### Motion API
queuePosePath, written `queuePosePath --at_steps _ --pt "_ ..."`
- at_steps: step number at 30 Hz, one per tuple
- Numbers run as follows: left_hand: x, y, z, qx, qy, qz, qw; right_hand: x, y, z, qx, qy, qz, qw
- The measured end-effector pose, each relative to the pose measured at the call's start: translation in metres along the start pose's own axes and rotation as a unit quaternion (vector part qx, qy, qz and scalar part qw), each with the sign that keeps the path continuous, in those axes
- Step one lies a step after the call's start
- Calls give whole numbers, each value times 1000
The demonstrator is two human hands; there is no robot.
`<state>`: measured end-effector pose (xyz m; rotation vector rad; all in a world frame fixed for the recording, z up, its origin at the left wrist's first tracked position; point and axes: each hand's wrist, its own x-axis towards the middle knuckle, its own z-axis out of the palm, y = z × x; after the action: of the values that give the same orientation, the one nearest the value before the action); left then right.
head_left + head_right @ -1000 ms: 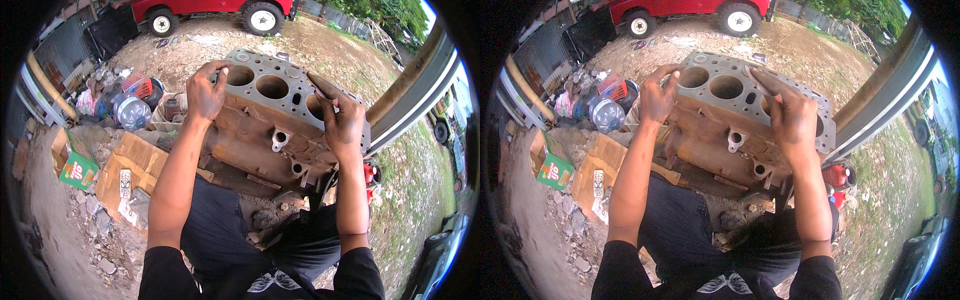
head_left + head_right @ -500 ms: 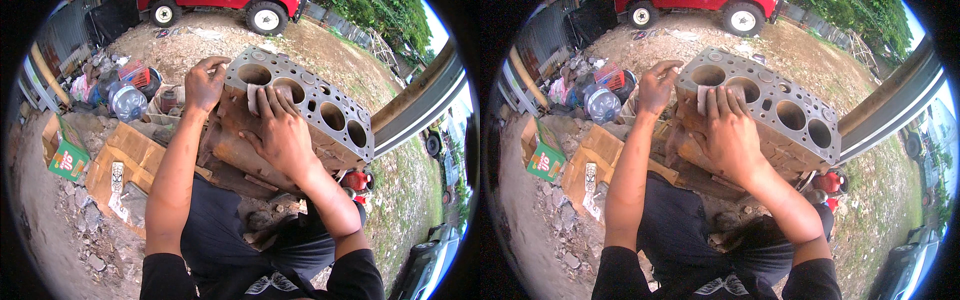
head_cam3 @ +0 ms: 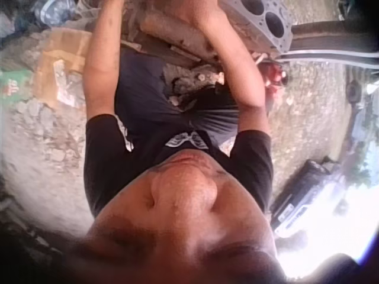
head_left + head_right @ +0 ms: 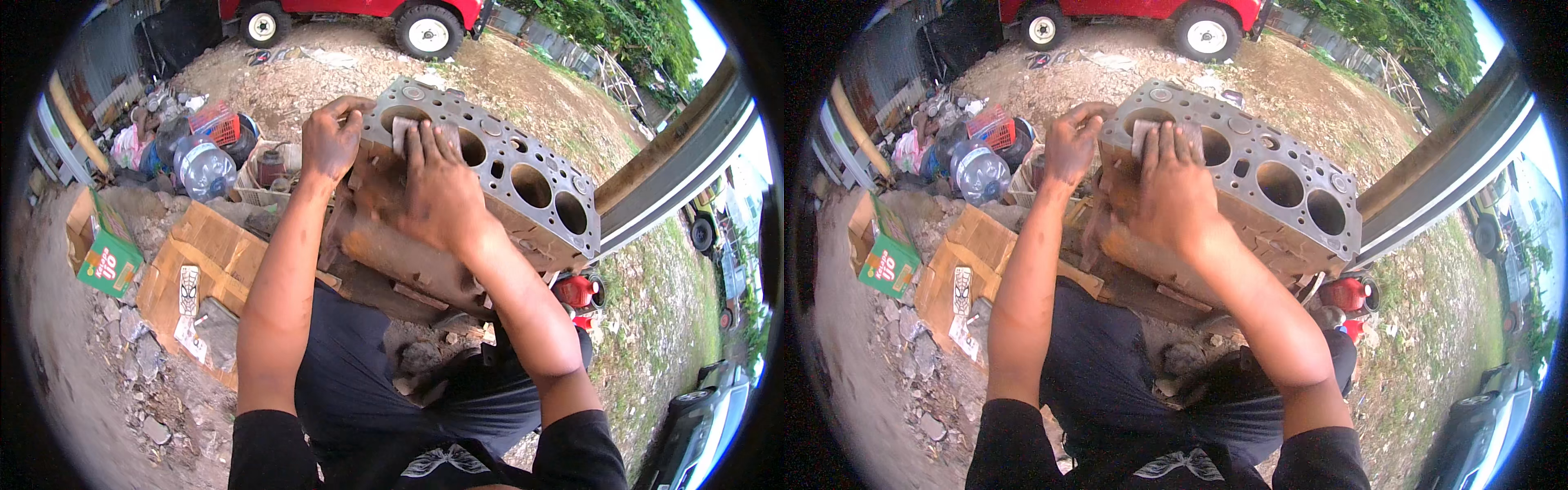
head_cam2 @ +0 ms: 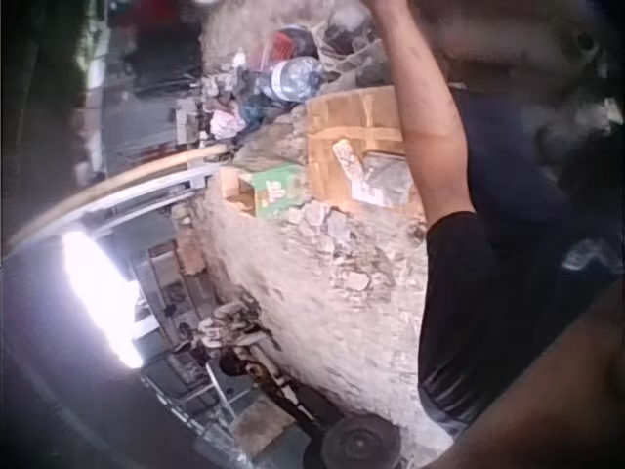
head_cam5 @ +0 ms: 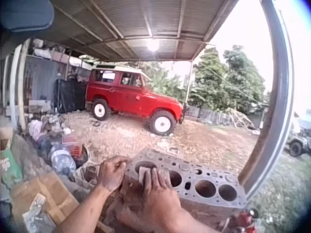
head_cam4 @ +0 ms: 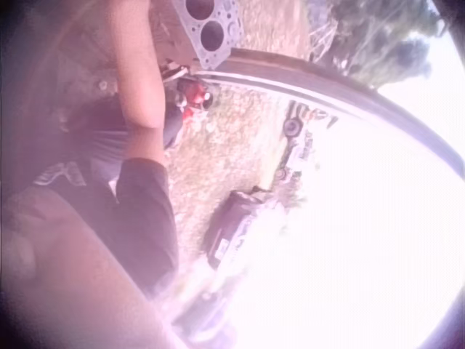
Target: The person sands the top surface of an engine block using a sanding block. They move the sanding block across the flat surface and around the cylinder openings, applying pressure to smooth the metal.
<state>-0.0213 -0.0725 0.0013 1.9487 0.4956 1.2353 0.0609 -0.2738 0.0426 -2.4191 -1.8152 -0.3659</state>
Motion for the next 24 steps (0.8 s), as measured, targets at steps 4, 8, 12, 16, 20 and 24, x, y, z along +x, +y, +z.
queuePosePath --at_steps 4,8,12,16,20,24 --pt "1 7 -1 10 -4 -32 999 -18 -7 -14 3 0 -31 1000" --pt "4 -5 6 12 13 -15 1000 13 8 -4 37 17 15 999" --pt "4 -10 12 17 20 0 1000 0 8 11 -50 73 1 996" --pt "3 -5 8 24 17 -7 1000 -9 12 -20 -19 17 46 999" --pt "2 -2 9 19 24 -11 999 9 31 -49 25 -83 66 994" --pt "5 -4 21 5 28 -12 1000 48 62 -44 117 -213 45 969"
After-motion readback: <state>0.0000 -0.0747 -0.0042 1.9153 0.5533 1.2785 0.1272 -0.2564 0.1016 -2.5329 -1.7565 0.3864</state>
